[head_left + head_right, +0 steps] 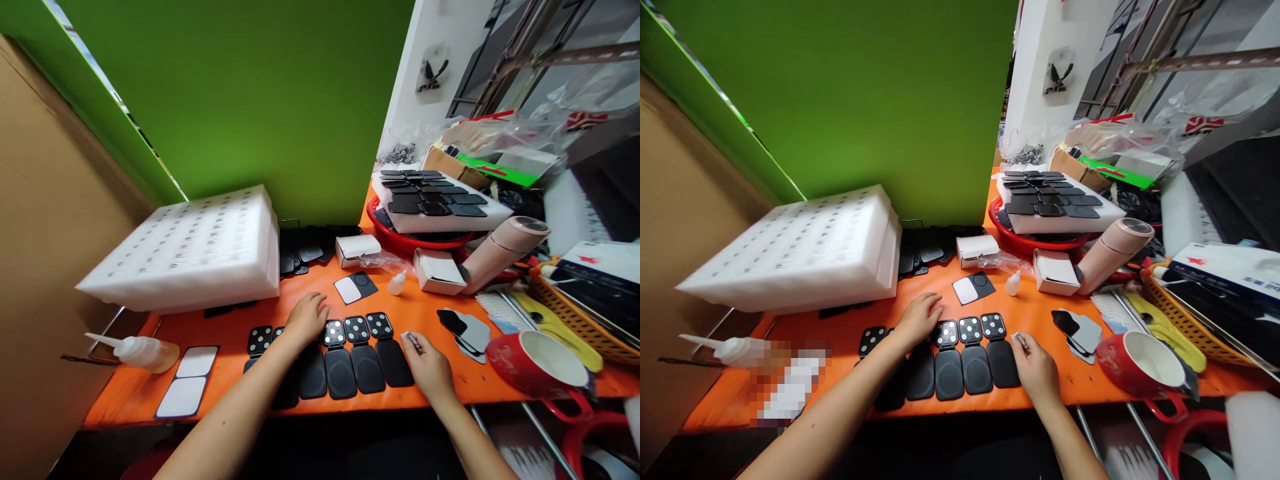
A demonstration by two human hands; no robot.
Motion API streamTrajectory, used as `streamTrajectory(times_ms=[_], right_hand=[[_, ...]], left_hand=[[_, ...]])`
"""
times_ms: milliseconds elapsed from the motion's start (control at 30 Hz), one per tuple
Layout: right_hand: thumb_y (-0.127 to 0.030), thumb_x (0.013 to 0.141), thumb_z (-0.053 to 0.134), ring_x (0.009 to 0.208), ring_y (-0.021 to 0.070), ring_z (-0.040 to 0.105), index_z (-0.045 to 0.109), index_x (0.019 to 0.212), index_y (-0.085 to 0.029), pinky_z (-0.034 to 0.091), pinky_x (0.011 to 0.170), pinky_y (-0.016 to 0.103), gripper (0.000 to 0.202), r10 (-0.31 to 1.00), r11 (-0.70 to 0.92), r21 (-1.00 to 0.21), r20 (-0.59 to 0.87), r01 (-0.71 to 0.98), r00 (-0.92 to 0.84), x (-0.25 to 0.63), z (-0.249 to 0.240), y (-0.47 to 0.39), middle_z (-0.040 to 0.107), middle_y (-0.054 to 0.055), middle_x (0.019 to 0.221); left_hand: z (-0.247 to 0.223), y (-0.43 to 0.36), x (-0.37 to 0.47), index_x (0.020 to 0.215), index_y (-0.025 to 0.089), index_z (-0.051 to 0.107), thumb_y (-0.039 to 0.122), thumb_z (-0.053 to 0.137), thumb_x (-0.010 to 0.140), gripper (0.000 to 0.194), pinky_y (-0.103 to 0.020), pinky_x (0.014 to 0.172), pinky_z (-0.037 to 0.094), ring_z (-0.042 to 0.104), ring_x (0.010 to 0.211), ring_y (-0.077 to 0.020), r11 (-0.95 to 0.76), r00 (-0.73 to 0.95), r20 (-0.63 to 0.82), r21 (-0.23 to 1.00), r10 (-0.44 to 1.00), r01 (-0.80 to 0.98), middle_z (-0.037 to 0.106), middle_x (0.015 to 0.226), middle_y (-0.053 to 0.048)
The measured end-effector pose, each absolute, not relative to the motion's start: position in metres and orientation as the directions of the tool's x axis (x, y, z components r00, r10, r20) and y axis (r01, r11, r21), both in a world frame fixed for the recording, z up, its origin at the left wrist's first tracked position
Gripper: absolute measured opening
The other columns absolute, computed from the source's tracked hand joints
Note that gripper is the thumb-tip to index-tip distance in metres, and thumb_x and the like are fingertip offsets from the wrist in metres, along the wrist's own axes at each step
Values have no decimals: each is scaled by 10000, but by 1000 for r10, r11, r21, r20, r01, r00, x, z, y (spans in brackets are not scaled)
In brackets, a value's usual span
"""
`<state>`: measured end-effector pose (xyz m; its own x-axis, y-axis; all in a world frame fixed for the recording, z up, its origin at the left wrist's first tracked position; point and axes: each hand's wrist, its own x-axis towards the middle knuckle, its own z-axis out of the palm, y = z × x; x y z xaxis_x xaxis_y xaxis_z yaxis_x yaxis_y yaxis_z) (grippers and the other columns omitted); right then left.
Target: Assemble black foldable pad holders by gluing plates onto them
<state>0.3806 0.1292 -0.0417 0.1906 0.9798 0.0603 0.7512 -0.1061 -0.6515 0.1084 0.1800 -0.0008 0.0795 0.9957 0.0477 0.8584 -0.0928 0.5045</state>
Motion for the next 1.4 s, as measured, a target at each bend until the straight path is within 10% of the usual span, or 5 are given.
streamTrajectory(times_ms=[400, 633, 933, 1167, 1400], right_hand=[[-548, 812, 412, 811, 275, 675, 664, 866, -237, 477, 593, 296, 404, 987, -98, -579, 45, 810, 152, 381, -44, 131, 722, 88, 905], [-524, 835, 395, 836, 270, 674, 650, 855, -228, 488, 652, 308, 391, 990, -53, -614, 70, 788, 121, 377, -40, 130, 720, 91, 919], [-569, 741, 516, 718, 262, 650, 666, 819, -159, 487, 647, 331, 444, 941, -124, -817, 83, 564, 328, 371, -30, 122, 704, 132, 784], [-526, 754, 586, 566, 128, 481, 615, 769, -148, 405, 545, 249, 379, 894, -221, -970, -241, 96, -378, 309, 23, 80, 535, -4, 613], [-503, 801, 549, 556, 91, 294, 452, 652, -176, 294, 513, 221, 372, 898, -250, -964, -264, 86, -353, 296, 27, 57, 324, -50, 599]], left_hand=[[3, 225, 88, 1316, 143, 441, 209, 424, 850, 471, -325, 1054, 309, 374, 1288, -219, 26, -60, 91, 342, 994, 939, 397, 1416, -122], [12, 289, 91, 1346, 61, 371, 72, 438, 767, 583, -566, 1021, 237, 332, 1290, -367, 102, -147, 129, 300, 981, 949, 407, 1361, -265], [23, 195, 119, 954, 336, 693, 103, 488, 789, 352, -506, 1094, 155, 298, 1328, -236, -290, 229, 203, 358, 952, 888, 495, 1341, 17], [7, 93, 130, 996, 358, 691, 256, 670, 742, 275, -485, 1088, 213, 229, 1358, -305, -509, 80, 539, 722, 838, 468, 207, 1513, 22], [23, 57, 136, 1262, 200, 533, 411, 519, 841, 471, -419, 964, 423, 551, 1132, -275, 91, -215, -182, 922, 960, -376, 624, 1193, -129]])
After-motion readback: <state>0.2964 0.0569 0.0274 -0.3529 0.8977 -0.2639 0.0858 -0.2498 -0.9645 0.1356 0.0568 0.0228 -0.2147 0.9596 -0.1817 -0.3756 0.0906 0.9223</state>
